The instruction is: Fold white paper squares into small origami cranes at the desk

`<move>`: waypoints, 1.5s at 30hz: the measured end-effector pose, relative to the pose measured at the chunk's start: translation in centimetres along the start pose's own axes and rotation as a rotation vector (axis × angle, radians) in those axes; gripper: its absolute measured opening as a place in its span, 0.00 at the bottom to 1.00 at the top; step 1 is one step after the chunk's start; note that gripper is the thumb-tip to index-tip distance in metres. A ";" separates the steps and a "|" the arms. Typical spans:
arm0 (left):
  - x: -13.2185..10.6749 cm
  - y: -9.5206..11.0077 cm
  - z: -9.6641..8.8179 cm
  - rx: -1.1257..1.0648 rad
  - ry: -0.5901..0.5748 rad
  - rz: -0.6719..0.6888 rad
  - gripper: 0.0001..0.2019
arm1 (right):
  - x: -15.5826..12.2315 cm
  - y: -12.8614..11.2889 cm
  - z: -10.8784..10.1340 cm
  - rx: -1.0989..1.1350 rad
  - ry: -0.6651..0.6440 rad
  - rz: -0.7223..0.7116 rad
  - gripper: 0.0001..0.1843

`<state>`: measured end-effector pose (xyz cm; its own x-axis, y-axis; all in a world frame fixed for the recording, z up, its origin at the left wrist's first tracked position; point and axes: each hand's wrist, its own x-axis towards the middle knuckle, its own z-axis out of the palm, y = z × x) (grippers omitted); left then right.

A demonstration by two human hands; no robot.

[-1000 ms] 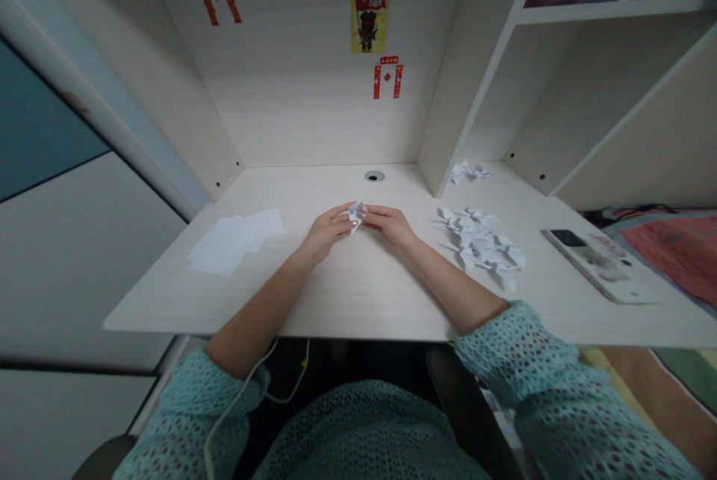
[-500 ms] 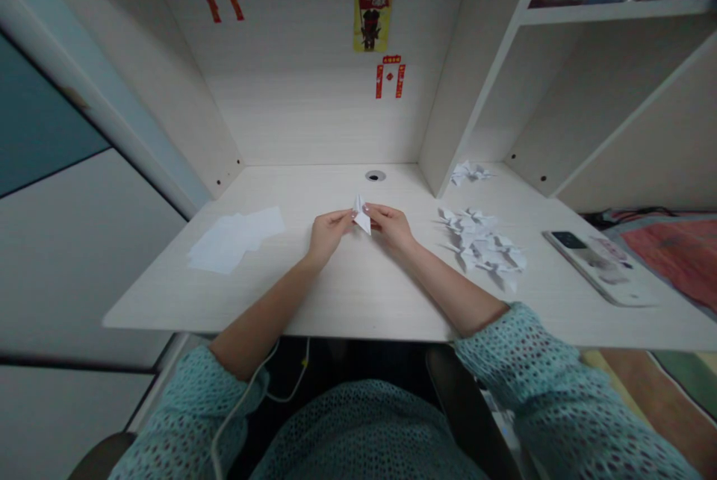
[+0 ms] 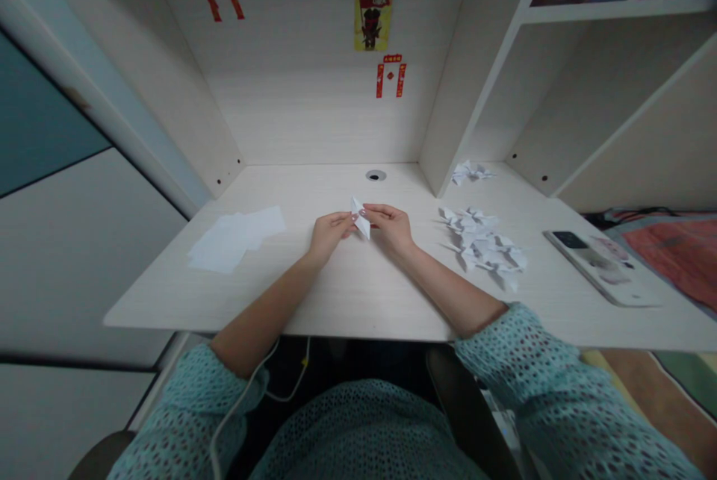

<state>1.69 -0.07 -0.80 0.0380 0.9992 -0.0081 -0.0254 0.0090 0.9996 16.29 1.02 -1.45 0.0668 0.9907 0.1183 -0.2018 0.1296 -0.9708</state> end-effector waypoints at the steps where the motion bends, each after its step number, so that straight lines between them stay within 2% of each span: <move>1: 0.0 0.0 0.0 0.002 0.000 -0.005 0.19 | 0.0 0.0 0.0 -0.002 -0.005 -0.002 0.21; 8: 0.0 0.4 -0.3 -0.001 -0.012 -0.026 0.17 | 0.5 -0.6 -0.4 -0.062 -0.063 -0.025 0.21; 15: 0.2 0.6 -0.7 0.029 -0.046 -0.064 0.22 | 0.7 -0.8 -0.7 -0.101 -0.142 -0.007 0.20; 19: 0.2 0.6 -0.8 0.078 0.016 -0.008 0.21 | 0.3 -0.7 -0.2 -0.087 -0.164 -0.037 0.21; 24: 0.2 1.0 -0.8 0.010 0.148 0.037 0.22 | 0.2 -0.4 -0.1 -0.169 -0.193 -0.011 0.21; 30: 0.3 0.8 -0.7 -0.058 0.180 0.085 0.21 | -0.3 -0.4 0.1 -0.107 -0.245 0.063 0.20; 34: 0.4 0.8 -0.8 -0.201 0.124 0.002 0.21 | -0.3 -0.5 0.4 -0.100 -0.215 0.058 0.20; 39: 0.2 1.1 -0.8 -0.282 0.148 -0.087 0.20 | 0.2 -0.1 0.4 -0.112 -0.250 0.026 0.21; 45: 0.2 0.8 -0.5 -0.184 0.153 0.071 0.19 | 0.1 0.2 0.1 -0.137 -0.314 0.052 0.23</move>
<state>1.17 0.18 -0.06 -0.1217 0.9916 0.0438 -0.2046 -0.0682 0.9765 16.11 1.16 -1.65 -0.2482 0.9630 0.1055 -0.0627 0.0927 -0.9937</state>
